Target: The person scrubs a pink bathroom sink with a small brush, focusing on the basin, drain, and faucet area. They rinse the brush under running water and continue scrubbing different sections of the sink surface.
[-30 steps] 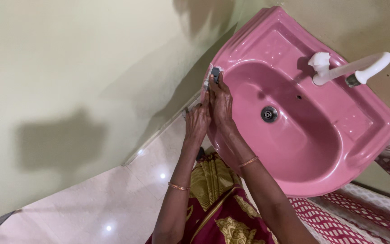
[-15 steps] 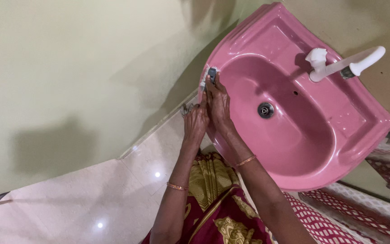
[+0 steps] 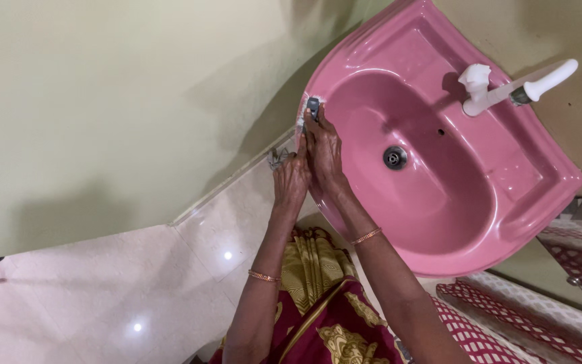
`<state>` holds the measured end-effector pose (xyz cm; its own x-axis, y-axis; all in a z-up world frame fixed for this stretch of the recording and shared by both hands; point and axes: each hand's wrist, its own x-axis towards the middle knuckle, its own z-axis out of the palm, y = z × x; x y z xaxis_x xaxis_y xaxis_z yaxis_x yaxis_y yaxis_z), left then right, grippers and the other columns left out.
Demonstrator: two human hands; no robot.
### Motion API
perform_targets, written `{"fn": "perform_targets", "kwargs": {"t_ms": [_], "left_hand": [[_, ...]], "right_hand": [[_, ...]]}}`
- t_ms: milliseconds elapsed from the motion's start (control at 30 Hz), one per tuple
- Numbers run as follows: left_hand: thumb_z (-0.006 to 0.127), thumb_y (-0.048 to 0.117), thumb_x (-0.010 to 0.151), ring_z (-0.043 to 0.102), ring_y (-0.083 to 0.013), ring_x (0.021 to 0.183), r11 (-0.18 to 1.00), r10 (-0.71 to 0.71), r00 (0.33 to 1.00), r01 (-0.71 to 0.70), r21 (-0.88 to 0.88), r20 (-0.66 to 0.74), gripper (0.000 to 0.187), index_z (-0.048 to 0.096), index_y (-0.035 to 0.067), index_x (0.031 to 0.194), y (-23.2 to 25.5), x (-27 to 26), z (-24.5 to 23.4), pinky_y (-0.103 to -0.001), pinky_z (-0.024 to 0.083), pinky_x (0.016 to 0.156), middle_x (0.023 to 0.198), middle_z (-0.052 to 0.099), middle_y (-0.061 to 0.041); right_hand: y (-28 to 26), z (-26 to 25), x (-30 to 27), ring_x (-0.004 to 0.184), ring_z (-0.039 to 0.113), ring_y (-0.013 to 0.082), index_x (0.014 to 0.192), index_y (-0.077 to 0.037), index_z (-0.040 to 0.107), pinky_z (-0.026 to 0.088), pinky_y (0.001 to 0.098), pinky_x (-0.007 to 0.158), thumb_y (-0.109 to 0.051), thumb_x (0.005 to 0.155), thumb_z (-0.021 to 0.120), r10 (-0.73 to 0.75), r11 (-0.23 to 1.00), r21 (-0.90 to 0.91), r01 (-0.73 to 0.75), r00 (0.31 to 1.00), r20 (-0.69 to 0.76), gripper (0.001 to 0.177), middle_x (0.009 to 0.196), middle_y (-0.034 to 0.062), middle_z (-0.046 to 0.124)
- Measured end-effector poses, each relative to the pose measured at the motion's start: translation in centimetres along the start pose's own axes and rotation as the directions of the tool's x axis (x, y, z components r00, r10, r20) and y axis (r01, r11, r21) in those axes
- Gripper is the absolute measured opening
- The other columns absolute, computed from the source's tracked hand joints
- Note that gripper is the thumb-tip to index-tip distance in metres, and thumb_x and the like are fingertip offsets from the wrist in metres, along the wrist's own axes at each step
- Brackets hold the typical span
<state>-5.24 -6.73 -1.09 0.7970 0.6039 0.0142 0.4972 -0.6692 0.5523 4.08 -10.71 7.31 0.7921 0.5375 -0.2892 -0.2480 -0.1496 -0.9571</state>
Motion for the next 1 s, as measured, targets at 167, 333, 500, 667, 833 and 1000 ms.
{"fn": "perform_targets", "kwargs": {"t_ms": [167, 333, 500, 667, 833, 1000], "left_hand": [[0.047, 0.002, 0.102, 0.068, -0.0293, 0.053, 0.995, -0.087, 0.992, 0.092, -0.049, 0.087, 0.057, 0.038, 0.004, 0.158, 0.8, -1.9, -0.3, -0.043, 0.056, 0.044, 0.078, 0.07, -0.022], [0.052, 0.003, 0.097, 0.068, -0.0305, 0.055, 0.999, -0.042, 0.999, 0.043, -0.02, 0.023, 0.061, 0.04, 0.002, 0.157, 1.0, -3.9, -0.4, -0.044, 0.056, 0.047, 0.08, 0.07, -0.024], [0.052, 0.0, 0.096, 0.068, -0.0311, 0.059, 1.0, 0.009, 1.0, -0.01, -0.028, -0.022, 0.061, 0.041, 0.001, 0.156, 0.9, -1.7, -0.9, -0.042, 0.056, 0.051, 0.082, 0.071, -0.023], [0.052, 0.0, 0.097, 0.068, -0.0325, 0.059, 0.997, -0.025, 1.0, 0.024, -0.071, -0.015, 0.06, 0.04, -0.001, 0.155, 1.3, -5.6, -1.9, -0.043, 0.057, 0.052, 0.088, 0.07, -0.025], [0.051, -0.002, 0.094, 0.069, -0.0357, 0.062, 0.998, -0.02, 1.0, 0.021, -0.054, 0.019, 0.061, 0.043, 0.001, 0.154, 1.3, -7.1, -2.8, -0.044, 0.058, 0.054, 0.091, 0.069, -0.024], [0.053, 0.004, 0.096, 0.07, -0.0348, 0.064, 0.999, 0.019, 1.0, -0.02, -0.038, -0.014, 0.059, 0.043, 0.001, 0.154, 1.0, -5.3, -3.0, -0.044, 0.057, 0.054, 0.088, 0.069, -0.022]], "right_hand": [[-0.7, 0.2, -2.1, 0.064, 0.047, 0.0105, 0.127, 0.003, 0.065, 0.05, 0.0318, 0.053, -0.038, 0.107, 0.039, -0.059, 0.987, -0.148, 0.058, 0.998, -0.003, 0.053, 0.084, 0.0072, 0.054], [-0.5, -0.1, -4.5, 0.071, 0.042, 0.0148, 0.126, 0.011, 0.063, 0.043, 0.0399, 0.058, -0.038, 0.11, 0.044, 0.102, 0.991, 0.082, -0.101, 0.995, -0.001, 0.054, 0.089, 0.0088, 0.047], [0.4, -0.5, -1.0, 0.093, 0.065, 0.019, 0.14, 0.001, 0.063, 0.063, 0.0385, 0.088, -0.042, 0.108, 0.036, -0.139, 0.957, -0.25, 0.149, 0.989, 0.055, 0.06, 0.109, 0.017, 0.067], [3.7, -0.7, -4.0, 0.117, 0.063, 0.0281, 0.146, 0.0, 0.054, 0.058, 0.0379, 0.096, -0.005, 0.1, 0.055, -0.411, 0.804, -0.45, 0.388, 0.91, 0.052, 0.046, 0.141, 0.027, 0.056], [4.5, -0.4, -5.3, 0.097, 0.068, 0.0258, 0.14, 0.001, 0.062, 0.061, 0.0368, 0.076, 0.014, 0.092, 0.063, -0.422, 0.646, -0.668, 0.37, 0.902, 0.092, 0.05, 0.129, 0.0265, 0.065], [3.2, 0.1, -3.8, 0.111, 0.07, 0.0157, 0.148, -0.002, 0.058, 0.063, 0.0263, 0.091, 0.001, 0.114, 0.048, -0.055, 0.998, -0.012, 0.055, 0.998, -0.011, 0.035, 0.144, 0.0178, 0.061]]}}
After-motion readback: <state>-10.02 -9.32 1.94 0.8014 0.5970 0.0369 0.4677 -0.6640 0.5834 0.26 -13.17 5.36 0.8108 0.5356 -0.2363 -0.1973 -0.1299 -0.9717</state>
